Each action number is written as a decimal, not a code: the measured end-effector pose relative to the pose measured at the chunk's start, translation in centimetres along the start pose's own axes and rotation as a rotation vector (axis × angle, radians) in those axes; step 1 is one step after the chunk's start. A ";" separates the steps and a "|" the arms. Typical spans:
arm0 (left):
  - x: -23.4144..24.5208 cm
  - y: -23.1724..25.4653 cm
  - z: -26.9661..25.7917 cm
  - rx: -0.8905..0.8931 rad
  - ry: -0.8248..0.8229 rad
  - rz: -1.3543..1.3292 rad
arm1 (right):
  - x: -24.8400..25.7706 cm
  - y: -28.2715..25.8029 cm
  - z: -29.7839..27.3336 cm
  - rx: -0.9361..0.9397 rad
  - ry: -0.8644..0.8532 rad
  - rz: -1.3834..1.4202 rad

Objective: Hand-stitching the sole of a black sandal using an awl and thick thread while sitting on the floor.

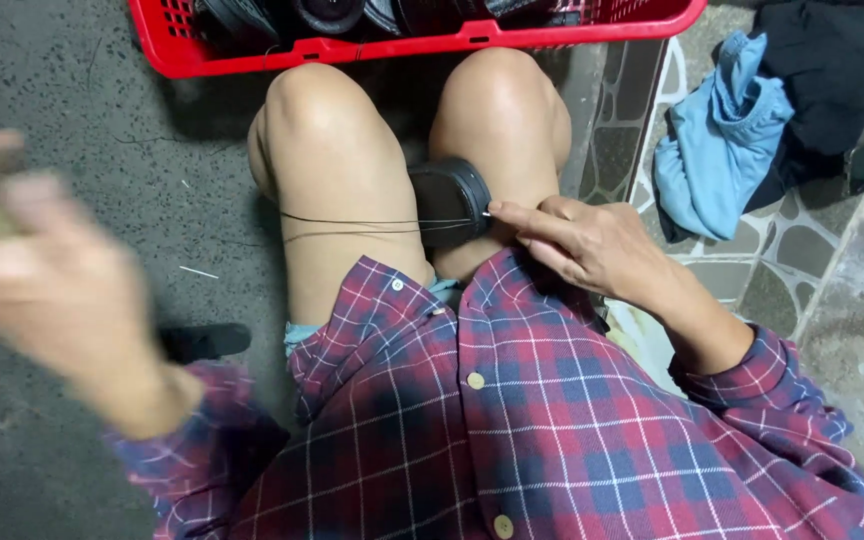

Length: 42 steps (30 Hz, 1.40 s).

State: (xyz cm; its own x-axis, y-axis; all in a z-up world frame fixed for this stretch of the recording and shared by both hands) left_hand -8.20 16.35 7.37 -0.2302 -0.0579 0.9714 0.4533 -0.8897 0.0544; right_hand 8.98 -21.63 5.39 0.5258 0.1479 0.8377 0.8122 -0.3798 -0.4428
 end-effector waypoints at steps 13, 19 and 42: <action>-6.4 16.9 -2.8 -0.502 -0.535 -0.818 | 0.9 -0.3 0.3 -0.149 -0.131 0.087; -8.2 17.0 -3.3 -0.515 -0.494 -0.801 | 1.4 -0.5 0.5 -0.167 -0.159 0.003; -8.1 17.3 -2.5 -0.505 -0.424 -0.901 | 1.9 2.2 2.1 0.105 -0.221 -0.211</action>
State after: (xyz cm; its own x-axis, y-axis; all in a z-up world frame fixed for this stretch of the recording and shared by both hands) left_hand -0.62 0.28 -0.15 0.0580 0.7743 0.6302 -0.1558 -0.6165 0.7718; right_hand 12.30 -20.28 5.30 0.3754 0.4128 0.8299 0.9249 -0.2249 -0.3065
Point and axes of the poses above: each hand's wrist, its own z-axis towards the middle knuckle, its own x-axis out of the back of the hand, y = z × x, the point moved 1 cm from there along z, towards the middle knuckle, and after that the axes turned 11 degrees about -y, right-handed, at the moved point
